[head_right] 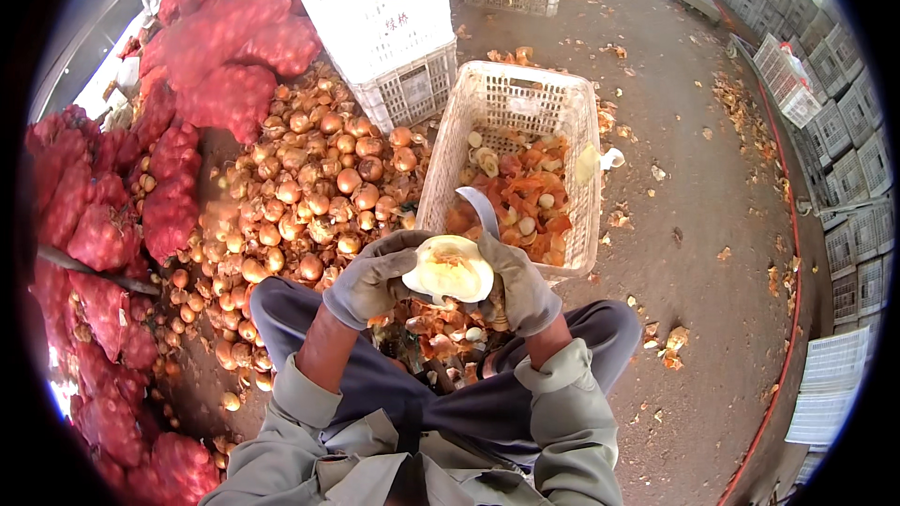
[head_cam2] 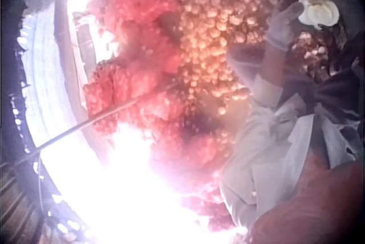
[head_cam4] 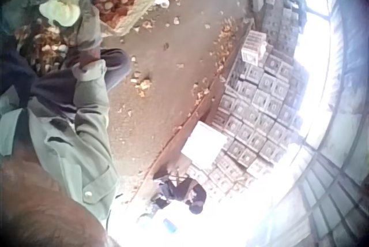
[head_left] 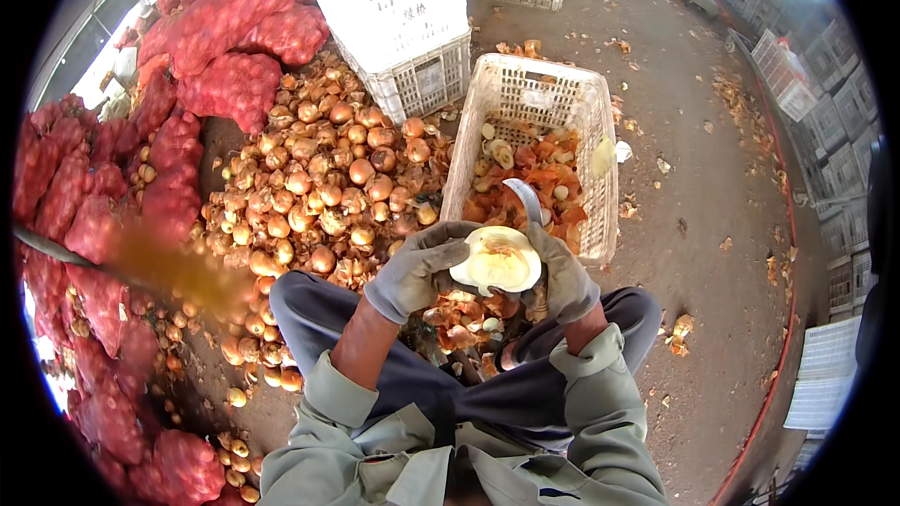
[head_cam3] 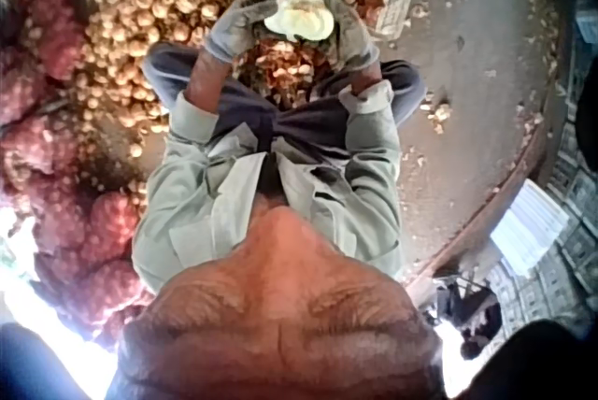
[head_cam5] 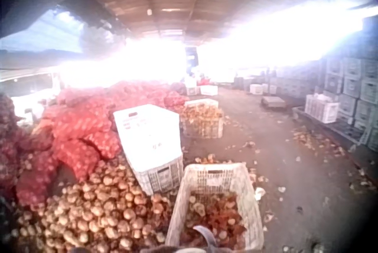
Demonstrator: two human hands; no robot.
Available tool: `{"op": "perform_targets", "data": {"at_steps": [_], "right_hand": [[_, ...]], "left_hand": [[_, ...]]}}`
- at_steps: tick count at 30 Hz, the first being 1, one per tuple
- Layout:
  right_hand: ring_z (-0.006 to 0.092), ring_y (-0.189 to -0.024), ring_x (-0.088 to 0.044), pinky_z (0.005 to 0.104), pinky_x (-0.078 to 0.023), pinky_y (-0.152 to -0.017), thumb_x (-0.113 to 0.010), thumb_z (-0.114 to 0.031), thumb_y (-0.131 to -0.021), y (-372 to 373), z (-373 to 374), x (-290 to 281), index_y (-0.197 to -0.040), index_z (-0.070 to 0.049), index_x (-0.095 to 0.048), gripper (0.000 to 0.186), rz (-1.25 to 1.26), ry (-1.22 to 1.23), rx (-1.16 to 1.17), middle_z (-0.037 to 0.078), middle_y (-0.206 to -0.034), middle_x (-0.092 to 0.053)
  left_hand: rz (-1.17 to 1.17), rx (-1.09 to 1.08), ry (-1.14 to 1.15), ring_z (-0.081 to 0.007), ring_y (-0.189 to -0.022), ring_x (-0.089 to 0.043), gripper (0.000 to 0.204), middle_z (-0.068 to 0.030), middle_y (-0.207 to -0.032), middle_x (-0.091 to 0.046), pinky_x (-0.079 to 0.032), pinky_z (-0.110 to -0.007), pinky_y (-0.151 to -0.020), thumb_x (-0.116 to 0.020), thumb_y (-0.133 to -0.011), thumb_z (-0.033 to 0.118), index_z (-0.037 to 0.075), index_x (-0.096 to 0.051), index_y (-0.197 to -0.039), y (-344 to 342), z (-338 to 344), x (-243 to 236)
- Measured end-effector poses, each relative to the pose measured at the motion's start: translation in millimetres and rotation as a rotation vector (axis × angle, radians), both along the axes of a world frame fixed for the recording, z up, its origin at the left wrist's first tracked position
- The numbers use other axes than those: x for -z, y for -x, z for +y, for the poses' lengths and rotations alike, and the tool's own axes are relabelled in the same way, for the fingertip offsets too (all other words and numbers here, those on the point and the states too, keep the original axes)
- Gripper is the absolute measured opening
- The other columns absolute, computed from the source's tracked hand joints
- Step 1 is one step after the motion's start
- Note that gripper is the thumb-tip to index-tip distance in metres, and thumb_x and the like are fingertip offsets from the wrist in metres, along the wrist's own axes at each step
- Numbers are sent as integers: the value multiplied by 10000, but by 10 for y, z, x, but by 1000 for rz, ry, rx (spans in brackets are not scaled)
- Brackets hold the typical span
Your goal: The person sits cross-legged on the floor and peels multiple onions one by one using a small knife. The outer skins are removed and placed into a nearby plastic basket, while the peeled onions are set aside.
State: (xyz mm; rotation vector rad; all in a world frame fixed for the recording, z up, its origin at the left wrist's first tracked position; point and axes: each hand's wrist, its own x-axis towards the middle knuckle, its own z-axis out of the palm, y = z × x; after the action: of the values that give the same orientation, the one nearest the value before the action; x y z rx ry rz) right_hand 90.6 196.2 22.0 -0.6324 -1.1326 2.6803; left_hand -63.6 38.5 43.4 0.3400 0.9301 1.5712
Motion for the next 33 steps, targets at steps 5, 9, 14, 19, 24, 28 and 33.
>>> {"op": "perform_targets", "data": {"at_steps": [5,9,14,19,24,28,33], "right_hand": [[79,-415,-493,203,-341,-373,-410,-578,-977,5,-16,-77,-984,-25,-628,595,-160,-372,-35,16,-619,-597],[79,-405,-480,205,-348,-376,-379,-632,-957,-10,-71,-164,-988,-20,-623,659,-119,-506,0,11,-600,-583],[82,-422,-492,208,-358,-385,-395,-597,-968,-53,-47,-117,-1070,-2,-593,635,-26,-498,-25,19,-666,-593],[73,-556,-539,208,-404,-466,-397,-446,-1023,-86,-57,-181,-1129,-1,-570,489,15,-535,42,35,-763,-607],[98,-679,-541,211,-427,-618,-482,-243,-1017,-159,-113,-258,-1101,26,-603,306,68,-762,59,47,-805,-617],[171,-682,-558,271,-454,-650,-553,-160,-975,-203,-210,-417,-1085,54,-622,251,101,-996,-11,102,-817,-613],[264,-613,-562,319,-452,-588,-607,-128,-914,-294,-239,-334,-1087,14,-655,229,73,-1119,-93,168,-739,-570]], "left_hand": [[-18,-8,-12,-294,-1099,-625,496,-144,-1213,-570,-578,-494,-862,-674,-873,164,-17,-432,-1266,-26,-19,100],[-65,2,-13,-292,-1119,-616,543,-157,-1243,-562,-576,-467,-875,-667,-870,180,-17,-409,-1305,-22,-44,118],[-85,-8,-79,-309,-1193,-574,658,-181,-1332,-522,-541,-451,-941,-639,-865,189,4,-339,-1421,-80,-36,45],[-263,-44,-236,-360,-1239,-525,616,-195,-1382,-479,-480,-583,-968,-568,-869,182,17,-360,-1424,-110,-133,214],[-320,-181,-407,-393,-1206,-547,670,-232,-1340,-520,-417,-611,-1023,-573,-861,249,-64,-349,-1410,-125,-170,323],[-367,-271,-425,-407,-1189,-555,680,-229,-1340,-521,-415,-597,-1038,-622,-852,292,-47,-391,-1394,-53,-175,376],[-277,-297,-383,-390,-1204,-545,766,-204,-1345,-529,-436,-582,-1015,-655,-839,420,-21,-389,-1406,-41,-176,238]]}}
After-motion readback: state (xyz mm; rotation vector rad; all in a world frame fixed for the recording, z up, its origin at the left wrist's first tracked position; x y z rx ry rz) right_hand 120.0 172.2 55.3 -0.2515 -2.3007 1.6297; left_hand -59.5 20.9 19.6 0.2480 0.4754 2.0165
